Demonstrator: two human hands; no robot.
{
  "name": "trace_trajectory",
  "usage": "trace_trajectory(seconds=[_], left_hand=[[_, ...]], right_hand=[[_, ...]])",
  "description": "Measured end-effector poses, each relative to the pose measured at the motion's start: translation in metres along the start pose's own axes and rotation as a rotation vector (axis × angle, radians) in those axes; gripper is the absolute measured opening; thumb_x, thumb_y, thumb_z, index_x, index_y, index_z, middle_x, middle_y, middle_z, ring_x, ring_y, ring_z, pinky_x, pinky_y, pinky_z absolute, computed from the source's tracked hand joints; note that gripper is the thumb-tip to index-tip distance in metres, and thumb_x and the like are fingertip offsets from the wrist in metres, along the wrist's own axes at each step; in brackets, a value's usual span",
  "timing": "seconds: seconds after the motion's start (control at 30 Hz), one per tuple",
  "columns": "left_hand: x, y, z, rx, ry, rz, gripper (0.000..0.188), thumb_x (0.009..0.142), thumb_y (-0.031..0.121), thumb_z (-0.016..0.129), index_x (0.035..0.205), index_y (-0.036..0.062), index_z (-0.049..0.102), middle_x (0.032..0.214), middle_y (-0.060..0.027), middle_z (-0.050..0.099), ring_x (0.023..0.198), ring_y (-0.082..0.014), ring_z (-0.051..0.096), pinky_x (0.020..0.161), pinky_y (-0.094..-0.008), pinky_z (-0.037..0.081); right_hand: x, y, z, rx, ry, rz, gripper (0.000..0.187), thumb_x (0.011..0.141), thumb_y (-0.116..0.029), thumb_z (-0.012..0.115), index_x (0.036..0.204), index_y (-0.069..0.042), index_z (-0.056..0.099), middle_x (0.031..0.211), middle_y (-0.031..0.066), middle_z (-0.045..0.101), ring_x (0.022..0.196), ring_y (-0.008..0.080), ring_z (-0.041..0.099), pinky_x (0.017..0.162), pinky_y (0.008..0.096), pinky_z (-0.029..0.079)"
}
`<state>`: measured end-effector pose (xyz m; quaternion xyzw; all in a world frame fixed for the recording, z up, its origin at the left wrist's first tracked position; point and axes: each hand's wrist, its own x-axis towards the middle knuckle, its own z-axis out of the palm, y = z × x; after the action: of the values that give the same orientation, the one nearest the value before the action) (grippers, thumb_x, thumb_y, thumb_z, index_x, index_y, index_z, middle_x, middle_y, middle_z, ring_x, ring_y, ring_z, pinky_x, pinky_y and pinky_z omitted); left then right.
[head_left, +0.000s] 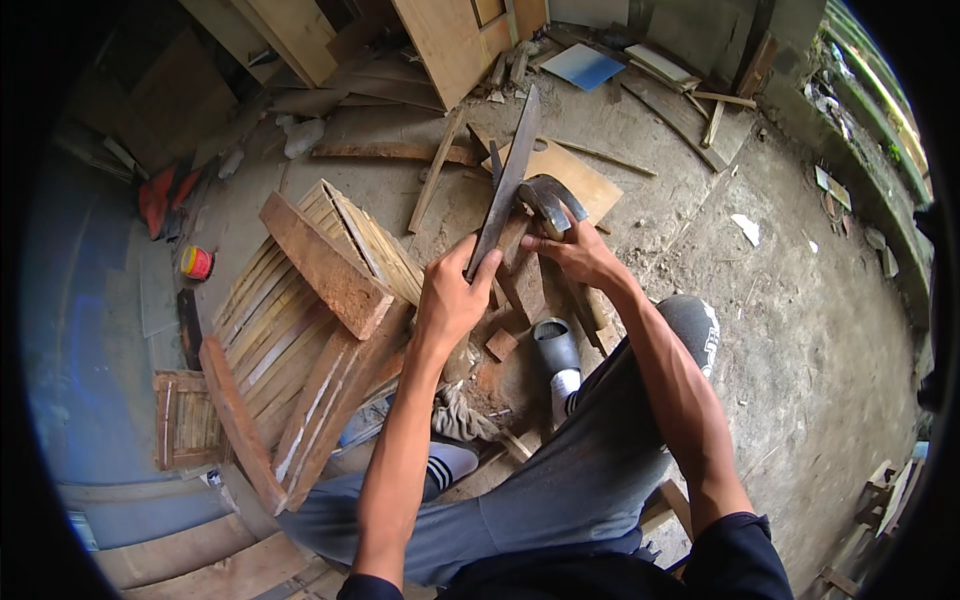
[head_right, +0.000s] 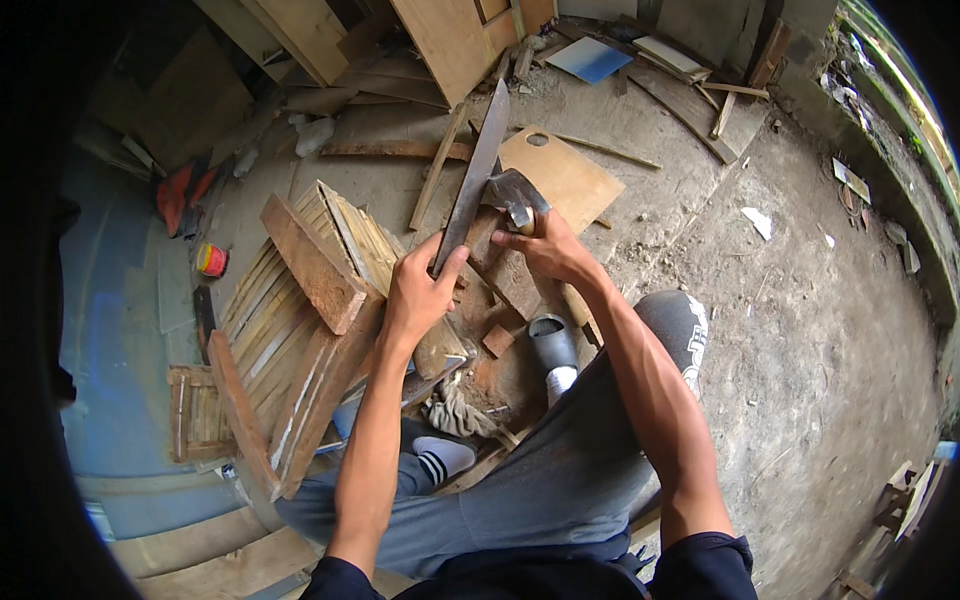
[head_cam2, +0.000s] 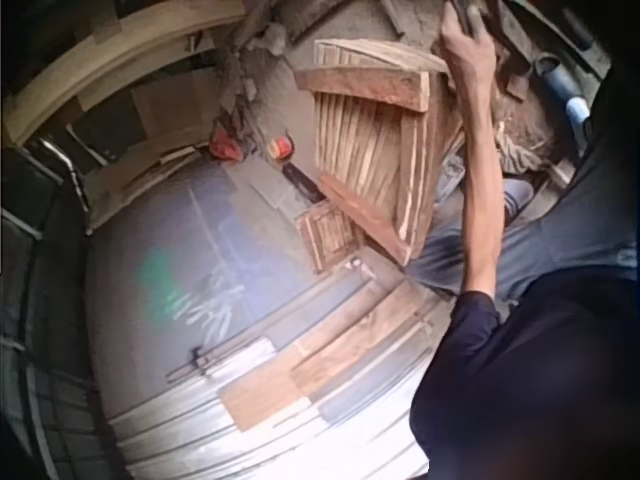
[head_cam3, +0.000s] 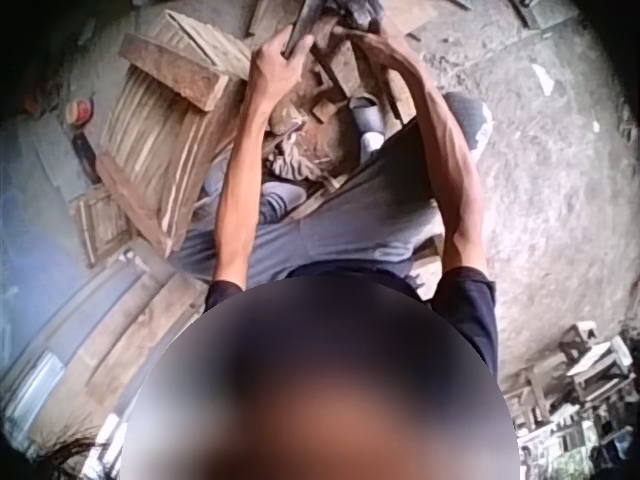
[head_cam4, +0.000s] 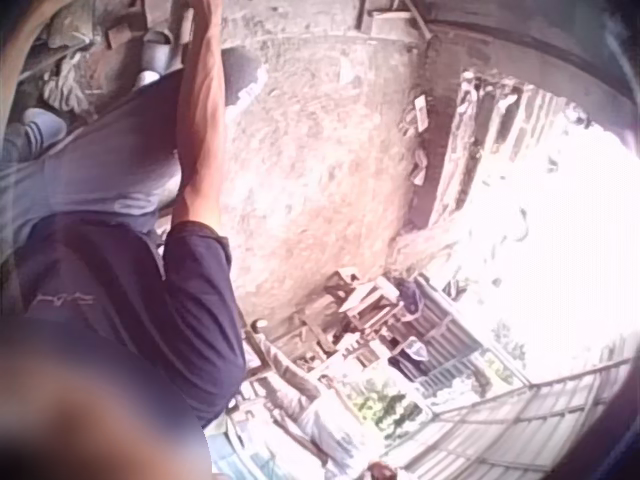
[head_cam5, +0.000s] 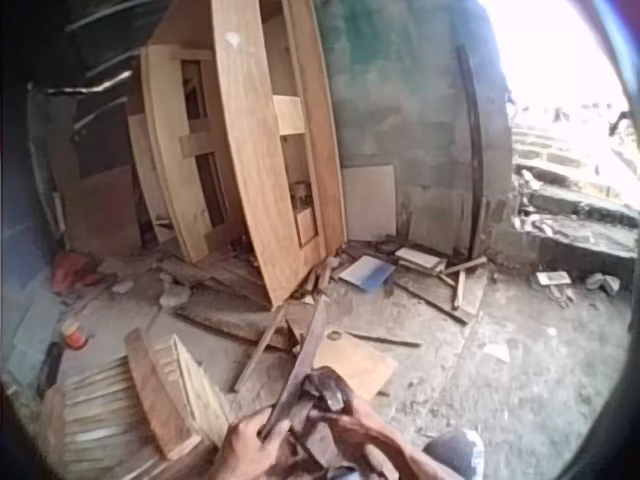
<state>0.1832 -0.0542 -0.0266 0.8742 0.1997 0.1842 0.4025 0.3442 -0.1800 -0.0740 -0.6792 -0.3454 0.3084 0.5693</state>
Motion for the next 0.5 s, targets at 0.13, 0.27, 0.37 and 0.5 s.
trace_trajectory(seconds=[0.13,0.27,0.37,0.5], left_hand=[[-0.015,-0.002,-0.003,-0.316,0.025,-0.249,0.026,0.092,0.013,0.059,0.112,-0.0035,0.058,0.087,-0.0206,0.066,0.084,-0.0328,0.068,0.072,-0.0408,0.051],[-0.025,-0.009,0.000,-0.130,0.140,-0.106,0.033,0.089,0.007,0.059,0.120,-0.0017,0.052,0.089,-0.0147,0.068,0.068,-0.0181,0.066,0.060,-0.0305,0.050],[-0.031,-0.009,0.001,-0.283,0.113,-0.163,0.033,0.090,0.004,0.058,0.122,-0.0015,0.051,0.096,-0.0135,0.070,0.061,-0.0116,0.062,0.053,-0.0257,0.048],[-0.027,-0.008,0.001,-0.528,0.051,-0.132,0.039,0.092,0.001,0.054,0.129,-0.0066,0.046,0.111,-0.0159,0.068,0.061,-0.0070,0.058,0.053,-0.0216,0.048]], right_hand=[[0.002,-0.002,-0.002,-0.010,-0.021,0.093,0.077,0.079,-0.035,0.080,0.140,-0.009,0.042,0.125,0.0084,0.055,0.112,0.0197,0.051,0.099,0.0340,0.040],[0.005,0.001,-0.005,0.048,0.002,0.135,0.081,0.078,-0.036,0.081,0.141,-0.008,0.040,0.122,0.0084,0.056,0.108,0.0207,0.054,0.097,0.0346,0.042],[0.009,0.006,-0.010,-0.039,0.062,0.107,0.080,0.078,-0.037,0.081,0.140,-0.008,0.040,0.117,0.0082,0.058,0.106,0.0209,0.055,0.095,0.0335,0.043],[0.019,0.015,-0.019,-0.008,0.086,0.155,0.050,0.082,-0.039,0.077,0.113,-0.003,0.061,0.096,0.0051,0.064,0.092,0.0165,0.055,0.086,0.0336,0.044]])
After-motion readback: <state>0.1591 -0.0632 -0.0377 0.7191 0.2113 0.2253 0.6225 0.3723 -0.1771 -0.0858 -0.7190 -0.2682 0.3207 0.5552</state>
